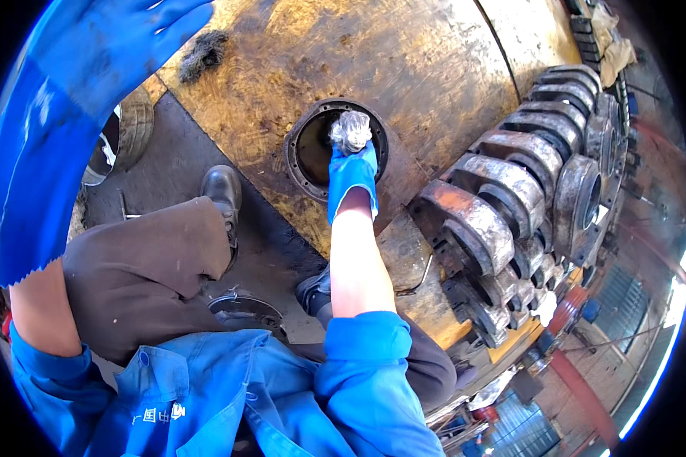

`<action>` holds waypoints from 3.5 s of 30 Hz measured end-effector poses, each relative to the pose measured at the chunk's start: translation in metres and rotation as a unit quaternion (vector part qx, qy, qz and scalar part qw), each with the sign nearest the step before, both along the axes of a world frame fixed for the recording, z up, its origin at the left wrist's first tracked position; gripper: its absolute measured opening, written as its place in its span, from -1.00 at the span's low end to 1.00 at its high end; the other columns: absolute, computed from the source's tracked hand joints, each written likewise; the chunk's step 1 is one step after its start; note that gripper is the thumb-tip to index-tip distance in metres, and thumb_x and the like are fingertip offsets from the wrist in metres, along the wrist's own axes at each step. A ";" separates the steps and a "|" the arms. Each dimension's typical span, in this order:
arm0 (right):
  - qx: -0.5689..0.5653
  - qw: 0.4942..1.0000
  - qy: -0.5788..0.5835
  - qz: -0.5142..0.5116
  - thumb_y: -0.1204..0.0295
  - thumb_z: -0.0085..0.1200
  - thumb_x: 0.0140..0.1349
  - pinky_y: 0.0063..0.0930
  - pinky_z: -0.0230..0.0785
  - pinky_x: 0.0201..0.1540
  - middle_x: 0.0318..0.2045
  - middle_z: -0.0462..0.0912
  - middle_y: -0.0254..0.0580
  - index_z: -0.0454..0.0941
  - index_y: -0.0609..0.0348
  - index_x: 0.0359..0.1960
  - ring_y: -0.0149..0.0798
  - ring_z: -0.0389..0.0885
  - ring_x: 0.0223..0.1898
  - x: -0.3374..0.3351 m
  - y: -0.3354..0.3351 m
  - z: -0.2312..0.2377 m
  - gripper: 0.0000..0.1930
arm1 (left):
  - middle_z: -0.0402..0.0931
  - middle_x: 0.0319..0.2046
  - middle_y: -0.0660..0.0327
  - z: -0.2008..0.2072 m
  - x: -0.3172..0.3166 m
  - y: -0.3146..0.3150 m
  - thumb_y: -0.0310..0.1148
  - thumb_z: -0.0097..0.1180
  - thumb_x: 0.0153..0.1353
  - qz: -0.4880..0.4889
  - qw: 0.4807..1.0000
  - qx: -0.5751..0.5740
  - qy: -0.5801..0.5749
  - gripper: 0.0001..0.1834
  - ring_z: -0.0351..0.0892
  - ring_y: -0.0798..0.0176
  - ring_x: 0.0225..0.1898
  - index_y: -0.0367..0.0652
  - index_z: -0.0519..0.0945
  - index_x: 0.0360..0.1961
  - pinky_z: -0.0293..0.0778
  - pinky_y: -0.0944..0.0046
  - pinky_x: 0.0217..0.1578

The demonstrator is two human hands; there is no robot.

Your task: The person cleans a large metal part and several smaller components by hand using a piece of fiber material soaked in a dark liquid, then uses a thin metal tool to remove residue from the larger part.

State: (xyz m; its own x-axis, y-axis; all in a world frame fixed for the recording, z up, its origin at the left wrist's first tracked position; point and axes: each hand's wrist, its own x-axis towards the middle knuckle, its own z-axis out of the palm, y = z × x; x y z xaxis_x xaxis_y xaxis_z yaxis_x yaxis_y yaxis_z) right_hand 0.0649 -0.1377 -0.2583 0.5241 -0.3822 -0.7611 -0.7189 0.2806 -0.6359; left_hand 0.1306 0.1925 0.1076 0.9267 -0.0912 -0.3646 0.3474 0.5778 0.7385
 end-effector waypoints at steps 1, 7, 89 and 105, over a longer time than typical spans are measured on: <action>-0.008 1.000 -0.007 0.009 0.32 -0.03 0.38 -0.26 0.52 -0.08 -0.19 0.77 -0.08 0.72 0.28 -0.11 -0.15 0.72 -0.17 0.007 0.003 0.002 -0.67 | 0.70 -0.08 -0.08 0.000 -0.003 0.002 -0.06 -0.10 0.52 0.004 1.000 0.003 0.002 -0.52 0.73 -0.03 -0.11 -0.29 0.64 0.02 0.71 0.06 -0.08; -0.073 0.994 -0.005 0.083 0.22 -0.02 0.40 -0.21 0.49 -0.01 -0.15 0.78 -0.03 0.72 0.32 -0.12 -0.07 0.72 -0.10 0.025 0.018 0.008 -0.60 | 0.70 -0.09 -0.08 -0.003 0.001 0.007 -0.07 -0.11 0.53 0.017 1.000 0.024 0.009 -0.51 0.74 -0.02 -0.11 -0.29 0.63 0.03 0.72 0.07 -0.08; 0.170 0.975 -0.001 0.142 0.41 0.07 0.32 -0.19 0.54 -0.28 -0.43 0.65 -0.21 0.62 0.14 -0.24 -0.21 0.66 -0.38 0.026 0.019 0.017 -0.88 | 0.64 0.02 -0.16 -0.014 0.005 -0.030 -0.12 -0.17 0.56 -0.050 0.999 0.001 -0.023 -0.47 0.69 -0.01 0.03 -0.41 0.52 0.19 0.64 0.07 0.09; -0.413 0.429 0.073 0.800 0.35 0.06 0.28 -0.04 0.52 -0.04 -0.03 0.78 -0.12 0.80 -0.02 -0.05 -0.13 0.76 -0.01 0.005 0.019 0.077 -0.70 | 0.57 0.18 -0.06 -0.013 -0.004 -0.059 -0.01 0.02 0.45 -0.076 0.987 0.141 -0.003 -0.37 0.57 0.02 0.20 -0.35 0.47 0.28 0.52 0.09 0.20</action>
State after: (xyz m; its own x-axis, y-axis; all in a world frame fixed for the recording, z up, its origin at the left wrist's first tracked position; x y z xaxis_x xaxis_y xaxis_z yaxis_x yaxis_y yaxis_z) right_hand 0.0702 -0.1189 -0.1809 0.5875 0.2075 -0.7822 0.3802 -0.9240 0.0405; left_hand 0.1264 0.1340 0.0948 0.9122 -0.1250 -0.3902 0.4097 0.2903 0.8648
